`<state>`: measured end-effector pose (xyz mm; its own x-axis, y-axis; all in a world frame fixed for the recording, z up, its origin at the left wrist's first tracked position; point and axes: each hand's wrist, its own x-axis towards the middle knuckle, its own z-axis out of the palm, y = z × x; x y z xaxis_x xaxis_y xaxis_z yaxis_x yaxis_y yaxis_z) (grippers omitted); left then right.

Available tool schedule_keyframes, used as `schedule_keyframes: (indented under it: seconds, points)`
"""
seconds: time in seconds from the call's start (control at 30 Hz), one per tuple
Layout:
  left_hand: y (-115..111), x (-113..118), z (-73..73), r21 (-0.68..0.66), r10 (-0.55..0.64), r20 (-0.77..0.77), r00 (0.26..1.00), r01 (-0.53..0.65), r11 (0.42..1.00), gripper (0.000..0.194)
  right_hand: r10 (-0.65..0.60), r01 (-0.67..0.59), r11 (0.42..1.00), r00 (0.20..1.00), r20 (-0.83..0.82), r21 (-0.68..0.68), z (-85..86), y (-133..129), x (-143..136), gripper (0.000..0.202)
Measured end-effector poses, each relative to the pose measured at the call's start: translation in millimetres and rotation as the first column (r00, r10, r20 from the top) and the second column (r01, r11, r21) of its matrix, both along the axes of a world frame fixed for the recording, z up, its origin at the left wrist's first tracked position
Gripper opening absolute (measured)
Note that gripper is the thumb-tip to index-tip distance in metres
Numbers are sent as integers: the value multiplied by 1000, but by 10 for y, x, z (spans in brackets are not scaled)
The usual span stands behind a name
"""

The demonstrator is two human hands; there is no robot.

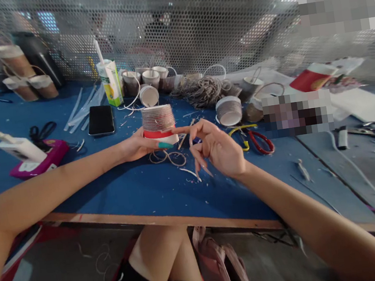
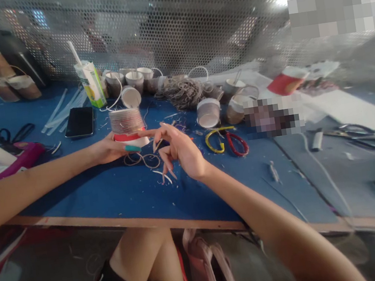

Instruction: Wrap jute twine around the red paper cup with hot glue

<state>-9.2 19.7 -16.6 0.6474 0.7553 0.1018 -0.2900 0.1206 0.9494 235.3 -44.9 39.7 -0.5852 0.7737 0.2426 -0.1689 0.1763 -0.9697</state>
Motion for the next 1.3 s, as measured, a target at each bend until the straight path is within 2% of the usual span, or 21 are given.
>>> schedule_keyframes:
  seconds: [0.2, 0.4, 0.53, 0.6, 0.77, 0.87, 0.93, 1.03, 1.13, 1.23, 1.3]
  points:
    - [-13, -21, 59, -15, -68, 11, 998, 68, 998, 55, -102, 99, 994, 993, -60, -45, 4, 13, 16, 40]
    - [-42, 13, 76, -55, -81, 75, 994, 85, 995, 54, -21, 25, 998, 997, -69, 50, -54, -6, -1, 42]
    - [-53, 21, 67, -64, -103, 99, 990, 109, 992, 45, 23, -22, 998, 999, -21, 57, -56, -37, -32, 47]
    - [-41, 12, 55, -62, -120, 113, 986, 127, 990, 45, -21, 22, 999, 999, -27, 33, -43, -38, -30, 46]
    - [-10, -18, 39, -69, -137, 124, 983, 146, 987, 56, -233, 230, 972, 969, -79, -39, -29, 54, 37, 47]
    - [-22, -19, 53, -67, -122, 101, 987, 130, 989, 60, -342, 345, 939, 931, -127, -5, -48, 119, 72, 51]
    - [-38, -7, 63, -63, -103, 76, 992, 108, 992, 62, -366, 382, 922, 913, -183, 63, -65, 120, 73, 52]
    - [-60, 17, 69, -80, -51, 37, 998, 53, 995, 62, -279, 317, 921, 942, -185, 224, -85, 44, 41, 47]
    - [-75, 34, 68, -86, -13, 21, 1000, 15, 996, 57, -167, 140, 906, 985, 34, 400, -85, -55, 8, 40]
    - [-88, 47, 79, -77, -7, 22, 1000, 9, 997, 55, -80, -75, 860, 957, 279, 505, -61, -92, 2, 37]
    - [-93, 56, 91, -78, -12, 33, 999, 15, 997, 54, -73, -122, 830, 944, 323, 545, -42, -87, 11, 38]
